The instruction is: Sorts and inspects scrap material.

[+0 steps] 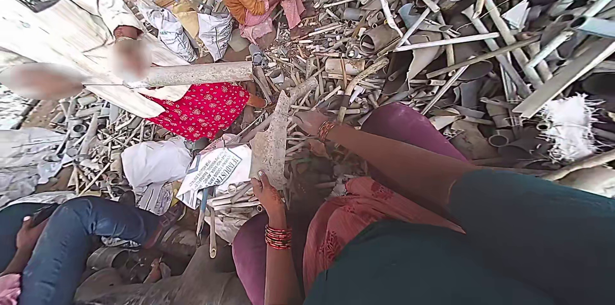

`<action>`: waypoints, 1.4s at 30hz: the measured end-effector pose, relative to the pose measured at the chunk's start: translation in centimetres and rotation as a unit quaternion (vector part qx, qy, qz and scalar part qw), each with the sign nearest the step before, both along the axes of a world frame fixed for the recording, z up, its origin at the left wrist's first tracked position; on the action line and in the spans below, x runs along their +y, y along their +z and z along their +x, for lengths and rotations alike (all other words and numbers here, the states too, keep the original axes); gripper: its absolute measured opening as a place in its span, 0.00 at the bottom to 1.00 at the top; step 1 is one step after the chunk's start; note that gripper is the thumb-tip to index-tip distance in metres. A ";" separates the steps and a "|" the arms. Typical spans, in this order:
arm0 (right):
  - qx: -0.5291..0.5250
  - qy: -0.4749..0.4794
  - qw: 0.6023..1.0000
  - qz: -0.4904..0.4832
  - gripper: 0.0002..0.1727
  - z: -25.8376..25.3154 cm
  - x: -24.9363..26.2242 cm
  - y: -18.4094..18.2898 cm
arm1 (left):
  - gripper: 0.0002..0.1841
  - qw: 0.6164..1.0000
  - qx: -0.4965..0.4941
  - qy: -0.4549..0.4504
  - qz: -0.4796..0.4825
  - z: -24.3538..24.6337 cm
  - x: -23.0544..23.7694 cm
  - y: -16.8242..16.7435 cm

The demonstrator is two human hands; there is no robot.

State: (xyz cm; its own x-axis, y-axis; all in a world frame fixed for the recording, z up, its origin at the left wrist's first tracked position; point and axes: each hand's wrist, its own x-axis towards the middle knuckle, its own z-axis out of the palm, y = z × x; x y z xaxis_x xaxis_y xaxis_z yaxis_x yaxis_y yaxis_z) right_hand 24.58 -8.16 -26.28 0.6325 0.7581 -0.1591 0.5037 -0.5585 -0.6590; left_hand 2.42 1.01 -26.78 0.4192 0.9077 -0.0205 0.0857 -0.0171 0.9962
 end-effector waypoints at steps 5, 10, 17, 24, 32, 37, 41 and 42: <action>0.059 0.043 0.984 -0.161 0.33 -1.3 0.0 3.4 | 0.21 1.000 -0.010 0.000 -0.017 -0.2 0.3 0.0; 0.014 -0.056 0.998 -0.007 0.35 1.5 -0.4 0.6 | 0.19 1.000 -0.023 -0.002 -0.005 -0.4 0.3 0.5; -0.022 -0.045 0.998 -0.028 0.35 1.4 -0.4 0.3 | 0.16 0.999 -0.043 0.001 -0.003 -0.6 0.7 0.5; -0.018 0.038 0.999 -0.009 0.33 0.6 -0.1 0.0 | 0.18 0.999 -0.032 0.007 -0.001 -0.8 1.0 0.4; -0.012 0.014 1.000 -0.001 0.35 1.1 -0.1 -0.1 | 0.16 0.999 -0.044 0.002 0.000 -1.0 1.1 0.4; -0.029 -0.012 0.999 -0.035 0.34 1.5 -0.3 0.4 | 0.18 0.999 -0.044 -0.004 -0.006 -1.4 1.3 0.5; -0.018 -0.088 0.996 -0.025 0.36 1.5 -0.4 1.3 | 0.18 0.999 -0.035 -0.005 -0.005 -1.6 0.5 0.8; -0.025 -0.078 0.996 -0.026 0.35 0.8 -0.1 1.3 | 0.18 0.999 -0.033 0.001 -0.008 -1.6 0.3 0.8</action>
State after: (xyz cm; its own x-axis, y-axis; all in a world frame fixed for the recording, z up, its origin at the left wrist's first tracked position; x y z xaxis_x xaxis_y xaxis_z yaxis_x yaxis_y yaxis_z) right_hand 25.43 -8.29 -24.99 0.7496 0.6423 -0.1597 0.4407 -0.6645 -0.6035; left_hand 0.87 1.36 -26.01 0.4190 0.9080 -0.0071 0.0196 -0.0012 0.9998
